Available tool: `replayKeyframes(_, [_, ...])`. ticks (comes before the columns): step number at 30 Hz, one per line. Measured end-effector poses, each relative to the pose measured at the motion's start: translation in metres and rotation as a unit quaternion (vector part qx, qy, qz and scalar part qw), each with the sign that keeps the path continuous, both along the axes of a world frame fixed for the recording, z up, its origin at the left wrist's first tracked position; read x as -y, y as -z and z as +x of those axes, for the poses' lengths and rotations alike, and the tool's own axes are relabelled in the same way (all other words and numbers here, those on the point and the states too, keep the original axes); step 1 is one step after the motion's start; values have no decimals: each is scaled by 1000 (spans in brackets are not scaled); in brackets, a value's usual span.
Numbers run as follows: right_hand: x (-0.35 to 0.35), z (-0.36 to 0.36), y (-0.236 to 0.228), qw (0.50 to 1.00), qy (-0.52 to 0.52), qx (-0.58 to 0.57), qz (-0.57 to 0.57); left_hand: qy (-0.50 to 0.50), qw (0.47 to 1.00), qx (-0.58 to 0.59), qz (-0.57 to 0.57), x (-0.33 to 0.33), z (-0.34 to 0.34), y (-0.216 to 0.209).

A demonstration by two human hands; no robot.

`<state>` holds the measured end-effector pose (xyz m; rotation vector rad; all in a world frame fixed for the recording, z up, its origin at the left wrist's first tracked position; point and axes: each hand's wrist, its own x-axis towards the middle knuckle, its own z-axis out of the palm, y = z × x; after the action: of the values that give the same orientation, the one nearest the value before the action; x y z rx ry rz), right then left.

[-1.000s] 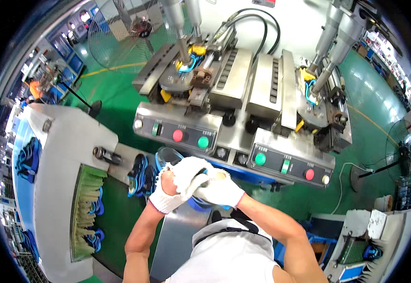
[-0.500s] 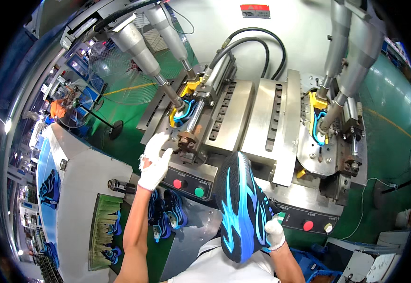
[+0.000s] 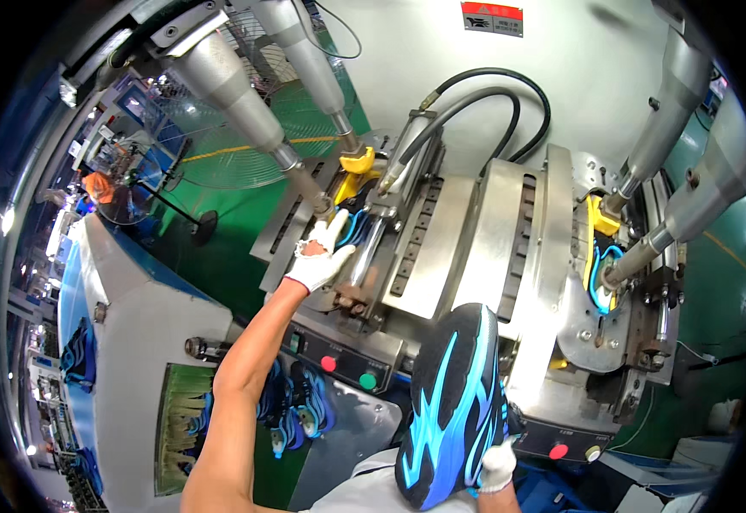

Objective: The person moves shoes between a metal table, a conveyor belt, and a pressing machine, placing the footwear into molds and onto the belt by hand.

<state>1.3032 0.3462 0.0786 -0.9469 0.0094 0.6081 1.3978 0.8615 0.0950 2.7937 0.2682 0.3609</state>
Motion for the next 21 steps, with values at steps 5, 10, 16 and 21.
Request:
replayKeyframes(5, [11, -12, -23, 993, 70, -51, -80, -143, 990, 1, 9, -23, 66, 44])
replayKeyframes(10, [8, -10, -42, 987, 90, -64, -116, -160, 981, -108, -21, -36, 98, 8])
replayKeyframes(16, [-32, -7, -81, 993, 67, -31, -90, -116, 989, 88, -13, -4, -4, -72])
replayKeyframes(21, [-150, 40, -85, 991, -24, 83, -104, -171, 958, 215, -84, 45, -183, -108])
